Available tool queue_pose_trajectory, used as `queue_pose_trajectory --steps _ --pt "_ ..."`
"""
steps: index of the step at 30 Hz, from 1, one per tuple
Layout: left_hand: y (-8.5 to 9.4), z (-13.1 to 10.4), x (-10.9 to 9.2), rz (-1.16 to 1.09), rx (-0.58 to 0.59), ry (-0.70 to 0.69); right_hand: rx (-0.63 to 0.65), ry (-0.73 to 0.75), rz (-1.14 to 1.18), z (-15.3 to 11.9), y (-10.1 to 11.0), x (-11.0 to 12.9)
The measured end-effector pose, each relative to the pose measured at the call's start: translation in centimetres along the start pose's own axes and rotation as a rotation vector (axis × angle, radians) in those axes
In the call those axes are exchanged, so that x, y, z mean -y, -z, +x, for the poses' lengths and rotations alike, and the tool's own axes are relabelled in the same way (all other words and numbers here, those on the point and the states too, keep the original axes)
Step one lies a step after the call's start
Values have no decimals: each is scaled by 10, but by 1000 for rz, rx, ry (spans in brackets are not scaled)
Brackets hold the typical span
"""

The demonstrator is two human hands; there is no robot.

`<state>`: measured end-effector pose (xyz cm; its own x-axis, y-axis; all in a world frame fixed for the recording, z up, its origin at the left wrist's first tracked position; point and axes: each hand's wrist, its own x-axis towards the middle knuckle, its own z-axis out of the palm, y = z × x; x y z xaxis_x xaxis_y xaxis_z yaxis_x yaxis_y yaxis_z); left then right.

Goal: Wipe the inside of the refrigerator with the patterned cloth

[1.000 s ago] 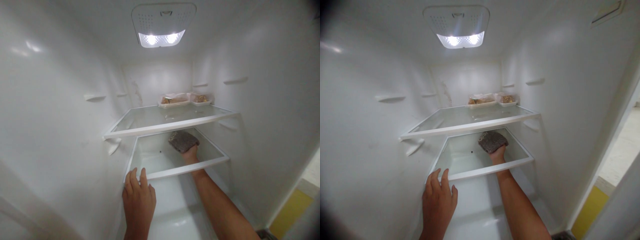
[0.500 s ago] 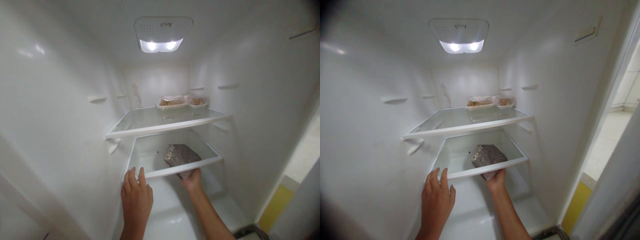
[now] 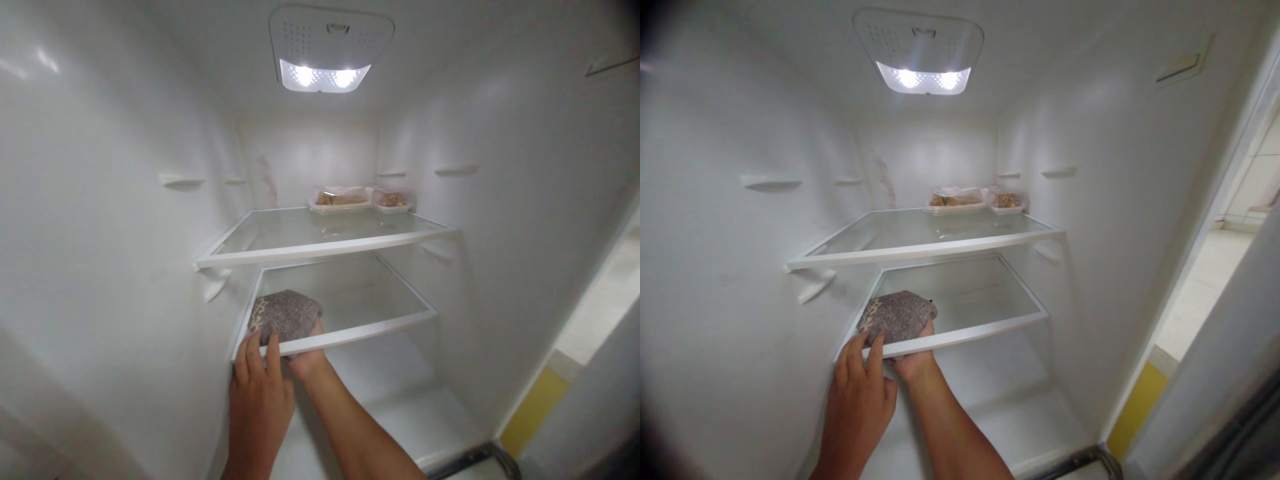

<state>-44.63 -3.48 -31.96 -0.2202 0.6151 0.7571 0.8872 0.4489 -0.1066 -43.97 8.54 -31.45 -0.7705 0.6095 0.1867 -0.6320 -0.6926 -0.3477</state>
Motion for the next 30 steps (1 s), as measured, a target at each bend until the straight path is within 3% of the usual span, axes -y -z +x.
queue_pose_trajectory --steps 5,10,16,20,25,30 --pt "-2 0 1 19 2 -6 -5 108 -11 61 3 6" --pt "-6 -1 3 45 -17 -41 6 220 -27 81 19 55" --pt "-9 -2 4 58 -11 -40 -82 366 -53 54 44 129" --pt "-10 -2 4 51 -20 -41 -190 397 -28 17 45 156" --pt "-11 -1 4 36 -16 -29 -249 381 -8 -26 44 148" --pt "-10 1 2 49 -25 -26 -258 256 -53 -48 40 97"
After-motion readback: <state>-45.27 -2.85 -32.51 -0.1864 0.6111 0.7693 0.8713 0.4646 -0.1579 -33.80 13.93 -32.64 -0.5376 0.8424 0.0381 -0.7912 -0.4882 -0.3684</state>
